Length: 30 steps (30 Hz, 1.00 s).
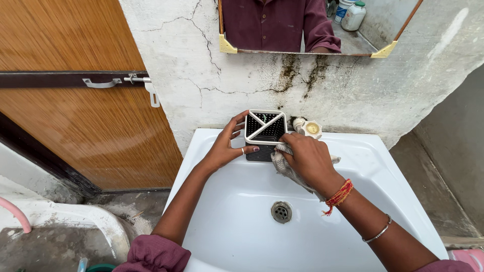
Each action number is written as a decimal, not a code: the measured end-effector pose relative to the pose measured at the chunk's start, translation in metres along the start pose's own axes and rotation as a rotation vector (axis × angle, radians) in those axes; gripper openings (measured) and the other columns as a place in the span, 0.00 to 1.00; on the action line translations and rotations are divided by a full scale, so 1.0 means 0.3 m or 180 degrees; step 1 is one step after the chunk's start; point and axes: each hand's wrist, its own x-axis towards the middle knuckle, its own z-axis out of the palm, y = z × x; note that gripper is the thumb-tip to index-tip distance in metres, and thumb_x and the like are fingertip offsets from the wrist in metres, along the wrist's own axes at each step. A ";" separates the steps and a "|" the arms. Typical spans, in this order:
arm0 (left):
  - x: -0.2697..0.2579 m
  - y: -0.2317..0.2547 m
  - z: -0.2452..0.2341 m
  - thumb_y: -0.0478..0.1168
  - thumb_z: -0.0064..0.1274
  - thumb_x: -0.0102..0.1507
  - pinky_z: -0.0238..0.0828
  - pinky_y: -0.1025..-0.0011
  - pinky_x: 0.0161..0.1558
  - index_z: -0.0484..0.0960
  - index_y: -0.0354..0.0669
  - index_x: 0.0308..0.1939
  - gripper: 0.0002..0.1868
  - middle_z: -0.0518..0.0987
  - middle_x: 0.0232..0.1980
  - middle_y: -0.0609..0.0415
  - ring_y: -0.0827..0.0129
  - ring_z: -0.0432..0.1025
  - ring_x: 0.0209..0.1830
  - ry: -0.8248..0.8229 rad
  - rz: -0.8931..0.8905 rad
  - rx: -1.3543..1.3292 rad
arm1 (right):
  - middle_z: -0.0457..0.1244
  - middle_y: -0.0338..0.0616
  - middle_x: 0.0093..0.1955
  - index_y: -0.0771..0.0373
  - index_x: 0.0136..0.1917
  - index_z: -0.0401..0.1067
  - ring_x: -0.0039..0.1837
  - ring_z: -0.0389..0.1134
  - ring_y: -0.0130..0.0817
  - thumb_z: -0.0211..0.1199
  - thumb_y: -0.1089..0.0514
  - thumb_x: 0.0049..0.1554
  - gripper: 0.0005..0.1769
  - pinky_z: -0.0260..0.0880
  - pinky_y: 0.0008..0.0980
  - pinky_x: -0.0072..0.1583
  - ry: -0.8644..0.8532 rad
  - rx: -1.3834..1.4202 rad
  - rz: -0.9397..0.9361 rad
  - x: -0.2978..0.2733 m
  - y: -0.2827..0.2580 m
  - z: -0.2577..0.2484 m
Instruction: The person scrubs a white bathroom sink with a cloth, then wipes a black toothbrush holder and several toothbrushes. The person places the holder and toothbrushes on the sink after cleaning.
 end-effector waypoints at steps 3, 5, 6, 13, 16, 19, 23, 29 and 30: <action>-0.008 0.010 -0.002 0.48 0.73 0.47 0.55 0.51 0.75 0.54 0.63 0.78 0.60 0.63 0.78 0.52 0.57 0.58 0.79 -0.0006 -0.0076 0.0040 | 0.69 0.43 0.43 0.57 0.48 0.72 0.43 0.71 0.45 0.66 0.49 0.55 0.13 0.68 0.46 0.42 -0.0041 -0.0084 0.0006 0.000 -0.003 0.006; -0.016 0.019 -0.004 0.48 0.72 0.47 0.54 0.52 0.76 0.53 0.63 0.78 0.60 0.64 0.78 0.51 0.57 0.58 0.79 -0.0002 -0.0107 0.0042 | 0.69 0.43 0.43 0.57 0.49 0.72 0.43 0.71 0.45 0.66 0.48 0.55 0.14 0.68 0.47 0.42 0.0030 -0.0053 -0.0102 0.003 -0.005 -0.002; -0.020 0.025 -0.001 0.48 0.72 0.47 0.53 0.51 0.76 0.51 0.63 0.79 0.61 0.62 0.79 0.51 0.57 0.57 0.79 0.0029 -0.0139 0.0126 | 0.70 0.43 0.43 0.57 0.49 0.72 0.43 0.71 0.45 0.66 0.48 0.55 0.14 0.68 0.47 0.42 0.0067 -0.0039 -0.0160 0.003 -0.009 -0.010; -0.099 0.089 -0.019 0.51 0.73 0.48 0.48 0.50 0.75 0.38 0.58 0.81 0.69 0.47 0.83 0.48 0.53 0.50 0.80 0.0547 0.0079 0.0409 | 0.71 0.45 0.46 0.51 0.68 0.62 0.42 0.73 0.42 0.64 0.43 0.56 0.30 0.71 0.41 0.43 0.0024 0.0429 0.0298 -0.053 -0.003 -0.106; -0.182 0.113 0.002 0.53 0.70 0.54 0.49 0.51 0.78 0.41 0.55 0.82 0.64 0.50 0.84 0.45 0.52 0.51 0.82 0.0723 0.0375 0.0230 | 0.71 0.46 0.50 0.53 0.67 0.62 0.46 0.74 0.39 0.66 0.44 0.58 0.28 0.73 0.36 0.46 0.0414 0.1653 0.0198 -0.098 0.075 -0.095; -0.324 0.155 0.083 0.55 0.63 0.60 0.51 0.54 0.76 0.45 0.53 0.83 0.55 0.52 0.84 0.45 0.52 0.52 0.82 0.0631 0.0240 -0.0206 | 0.69 0.44 0.55 0.58 0.63 0.64 0.56 0.71 0.33 0.67 0.48 0.63 0.22 0.72 0.34 0.54 0.0803 0.3490 -0.0334 -0.125 0.073 0.018; -0.538 0.252 0.262 0.59 0.42 0.71 0.45 0.61 0.78 0.38 0.57 0.83 0.43 0.46 0.84 0.47 0.58 0.42 0.85 0.0640 0.0099 -0.1345 | 0.64 0.39 0.58 0.56 0.62 0.67 0.58 0.66 0.26 0.65 0.46 0.61 0.21 0.69 0.31 0.58 0.0504 0.3845 0.0027 -0.285 -0.106 0.124; -0.868 0.354 0.390 0.62 0.27 0.71 0.45 0.58 0.76 0.44 0.63 0.82 0.36 0.46 0.85 0.51 0.54 0.46 0.83 0.2101 -0.0045 -0.2790 | 0.62 0.37 0.71 0.54 0.77 0.59 0.72 0.61 0.26 0.54 0.44 0.64 0.31 0.60 0.31 0.70 -0.0971 0.4716 -0.0054 -0.616 -0.456 0.196; -0.922 0.360 0.394 0.63 0.26 0.70 0.45 0.59 0.76 0.43 0.63 0.82 0.37 0.45 0.85 0.52 0.54 0.46 0.83 0.2169 -0.0183 -0.2751 | 0.62 0.39 0.72 0.56 0.78 0.59 0.72 0.61 0.28 0.55 0.46 0.64 0.32 0.61 0.32 0.70 -0.0935 0.4807 -0.0158 -0.642 -0.497 0.223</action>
